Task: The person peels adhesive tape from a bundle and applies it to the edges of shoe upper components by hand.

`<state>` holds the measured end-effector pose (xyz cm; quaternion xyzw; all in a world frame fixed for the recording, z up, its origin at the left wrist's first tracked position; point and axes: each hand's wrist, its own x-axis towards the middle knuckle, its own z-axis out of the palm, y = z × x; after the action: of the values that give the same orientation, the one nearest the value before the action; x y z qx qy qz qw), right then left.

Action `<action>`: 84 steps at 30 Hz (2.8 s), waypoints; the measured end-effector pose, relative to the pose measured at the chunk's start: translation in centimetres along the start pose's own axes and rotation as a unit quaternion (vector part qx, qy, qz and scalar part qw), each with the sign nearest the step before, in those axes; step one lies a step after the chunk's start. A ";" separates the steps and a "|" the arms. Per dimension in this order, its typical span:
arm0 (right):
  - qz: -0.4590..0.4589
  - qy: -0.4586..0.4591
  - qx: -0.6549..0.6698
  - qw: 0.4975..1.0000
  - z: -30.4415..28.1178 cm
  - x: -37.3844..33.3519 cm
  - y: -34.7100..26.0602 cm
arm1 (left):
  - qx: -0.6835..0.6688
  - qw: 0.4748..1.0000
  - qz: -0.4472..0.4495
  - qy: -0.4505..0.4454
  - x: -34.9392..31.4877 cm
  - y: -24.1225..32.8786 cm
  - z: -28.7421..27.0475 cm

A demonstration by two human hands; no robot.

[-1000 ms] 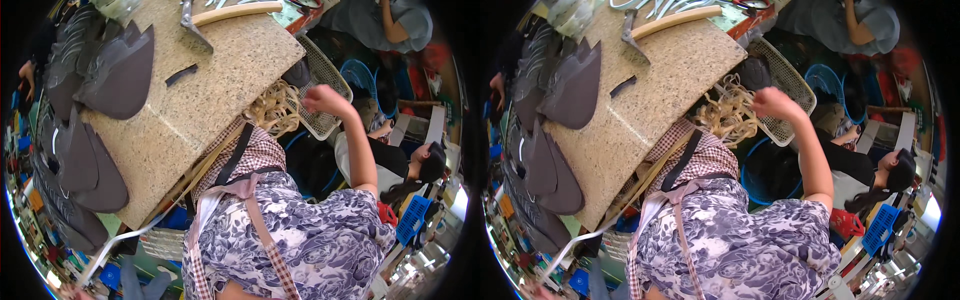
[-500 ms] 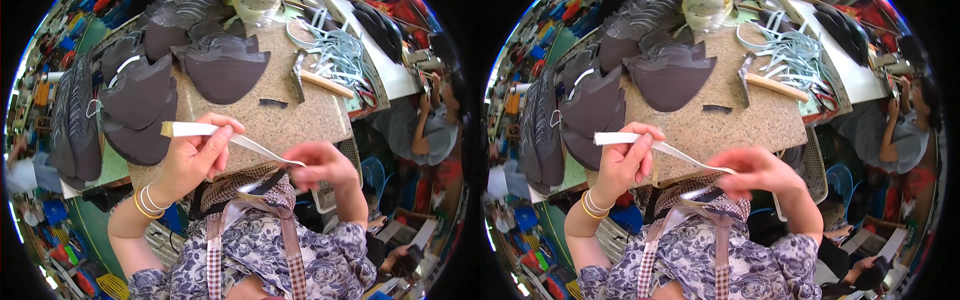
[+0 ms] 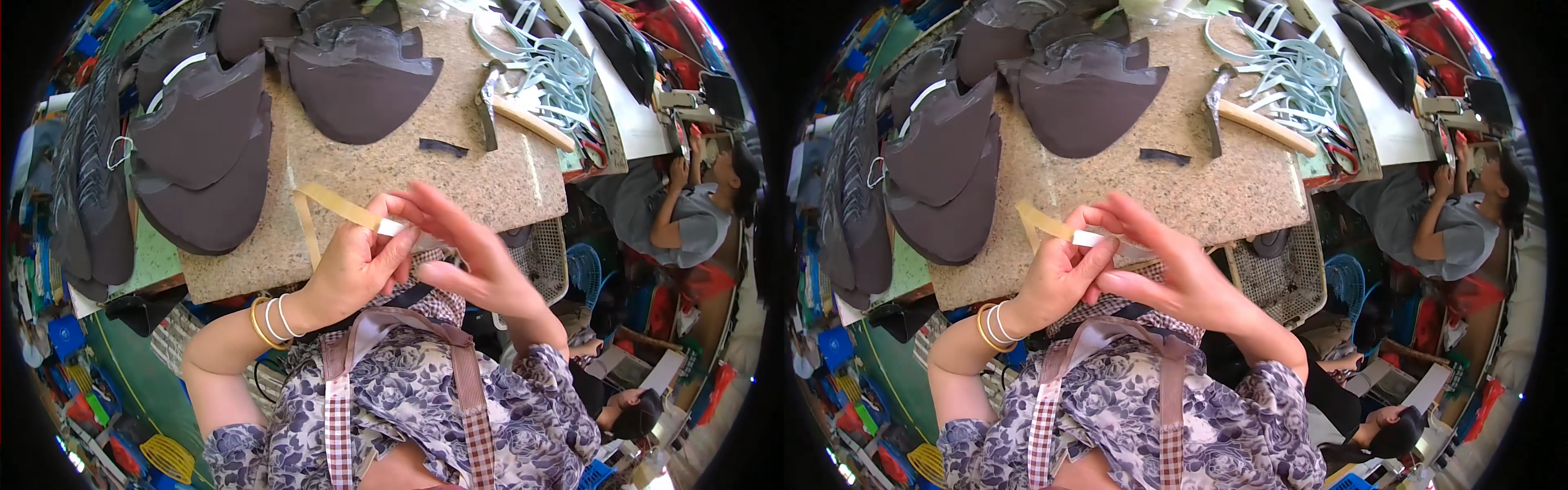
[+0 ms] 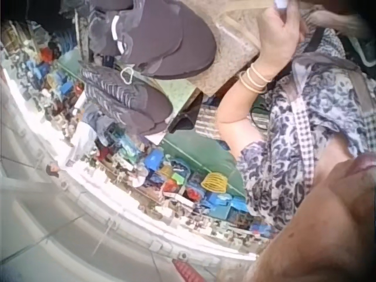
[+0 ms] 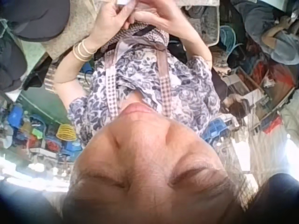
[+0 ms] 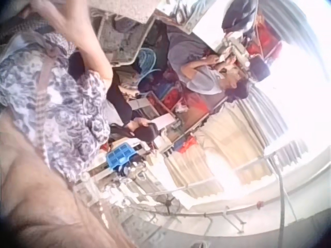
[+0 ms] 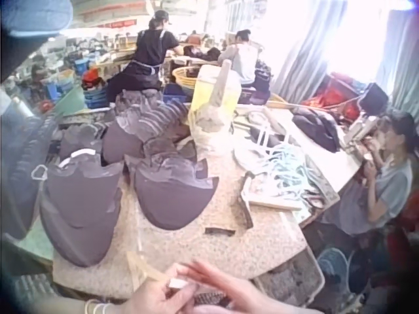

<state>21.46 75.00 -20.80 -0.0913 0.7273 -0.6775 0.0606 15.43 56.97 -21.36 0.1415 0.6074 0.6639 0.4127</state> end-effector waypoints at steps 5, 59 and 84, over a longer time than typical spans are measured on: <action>0.161 -0.007 0.027 0.987 1.0 2.0 1.1 | 0.039 0.999 -0.020 0.007 -2.6 1.3 -2.0; -0.188 0.182 -0.093 0.961 -5.4 3.5 -4.1 | 0.354 0.842 0.398 0.088 10.5 8.3 -7.4; 0.003 -0.140 -0.258 0.956 -1.3 7.5 -0.1 | 0.201 0.978 0.058 0.004 0.1 1.3 -6.6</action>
<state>13.83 74.65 -20.30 -0.1956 0.8620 -0.4469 0.1381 10.33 52.57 -21.68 0.2541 0.7210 0.5513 0.3342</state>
